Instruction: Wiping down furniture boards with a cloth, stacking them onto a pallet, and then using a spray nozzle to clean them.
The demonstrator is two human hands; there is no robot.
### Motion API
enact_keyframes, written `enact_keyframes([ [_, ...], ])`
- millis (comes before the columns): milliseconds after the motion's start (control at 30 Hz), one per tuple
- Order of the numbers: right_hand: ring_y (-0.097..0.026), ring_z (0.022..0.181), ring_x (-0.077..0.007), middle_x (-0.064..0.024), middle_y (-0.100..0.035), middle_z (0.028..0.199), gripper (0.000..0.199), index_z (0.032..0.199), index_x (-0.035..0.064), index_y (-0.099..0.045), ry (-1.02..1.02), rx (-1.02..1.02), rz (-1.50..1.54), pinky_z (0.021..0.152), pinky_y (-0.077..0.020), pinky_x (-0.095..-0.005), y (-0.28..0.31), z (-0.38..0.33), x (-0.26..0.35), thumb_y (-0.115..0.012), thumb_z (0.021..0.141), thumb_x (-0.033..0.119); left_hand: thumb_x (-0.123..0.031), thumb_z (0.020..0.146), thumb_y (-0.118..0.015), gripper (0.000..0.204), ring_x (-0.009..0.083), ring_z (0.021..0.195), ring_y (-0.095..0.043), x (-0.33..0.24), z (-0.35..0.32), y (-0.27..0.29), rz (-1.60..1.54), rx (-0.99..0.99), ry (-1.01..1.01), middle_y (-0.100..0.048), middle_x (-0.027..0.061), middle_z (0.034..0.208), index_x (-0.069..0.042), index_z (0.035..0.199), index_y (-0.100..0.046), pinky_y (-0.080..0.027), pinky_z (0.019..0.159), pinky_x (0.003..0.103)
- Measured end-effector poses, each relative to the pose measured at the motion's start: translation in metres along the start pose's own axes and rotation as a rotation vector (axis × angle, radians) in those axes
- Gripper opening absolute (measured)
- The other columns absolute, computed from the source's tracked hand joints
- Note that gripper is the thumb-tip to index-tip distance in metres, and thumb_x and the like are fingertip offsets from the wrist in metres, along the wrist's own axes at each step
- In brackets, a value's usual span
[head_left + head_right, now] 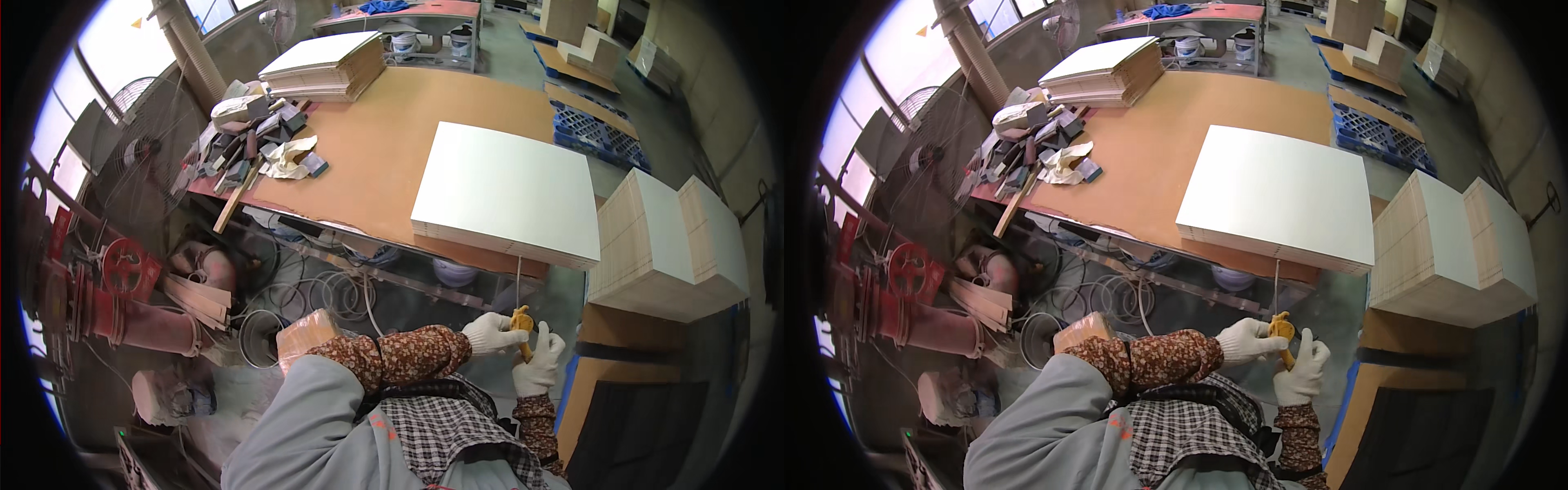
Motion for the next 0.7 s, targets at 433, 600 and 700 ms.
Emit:
enact_keyframes([
  [433,-0.063,0.115,-0.0486,-0.0245,-0.053,0.141,0.076,0.153,0.0045,-0.041,0.103,-0.238,-0.106,0.091,-0.0554,-0.0520,-0.040,0.031,0.126,-0.071,0.084,0.011,-0.051,0.087,-0.076,0.070,0.0313,0.126,-0.064,-0.057,-0.016,0.147,0.368,0.322,-0.288,-0.068,0.0187,0.132,-0.006,0.139,-0.062,-0.049,0.107,0.039],
  [600,-0.063,0.114,-0.0468,-0.0238,-0.055,0.138,0.080,0.151,0.0050,-0.044,-0.007,-0.214,-0.219,0.091,-0.0560,-0.0500,-0.064,0.003,0.148,-0.075,0.077,0.001,-0.040,0.092,-0.073,0.052,0.0387,0.125,-0.059,-0.068,0.020,0.261,0.570,-0.033,-0.626,-0.063,0.0192,0.132,-0.006,0.130,-0.066,-0.049,0.107,0.045],
  [700,-0.065,0.112,-0.0463,-0.0235,-0.056,0.137,0.077,0.149,0.0055,-0.046,-0.044,-0.170,-0.214,0.091,-0.0562,-0.0485,-0.074,-0.015,0.152,-0.074,0.078,0.002,-0.037,0.094,-0.067,0.045,0.0371,0.134,-0.050,-0.082,0.056,0.297,0.804,-0.234,-0.790,-0.058,0.0178,0.139,-0.008,0.129,-0.064,-0.040,0.113,0.049],
])
Point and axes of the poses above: each hand's wrist, its own z-axis towards the middle knuckle, its own y-axis out of the back of the hand, x = y × z, the point moved 7 cm from there along z, towards the middle knuckle
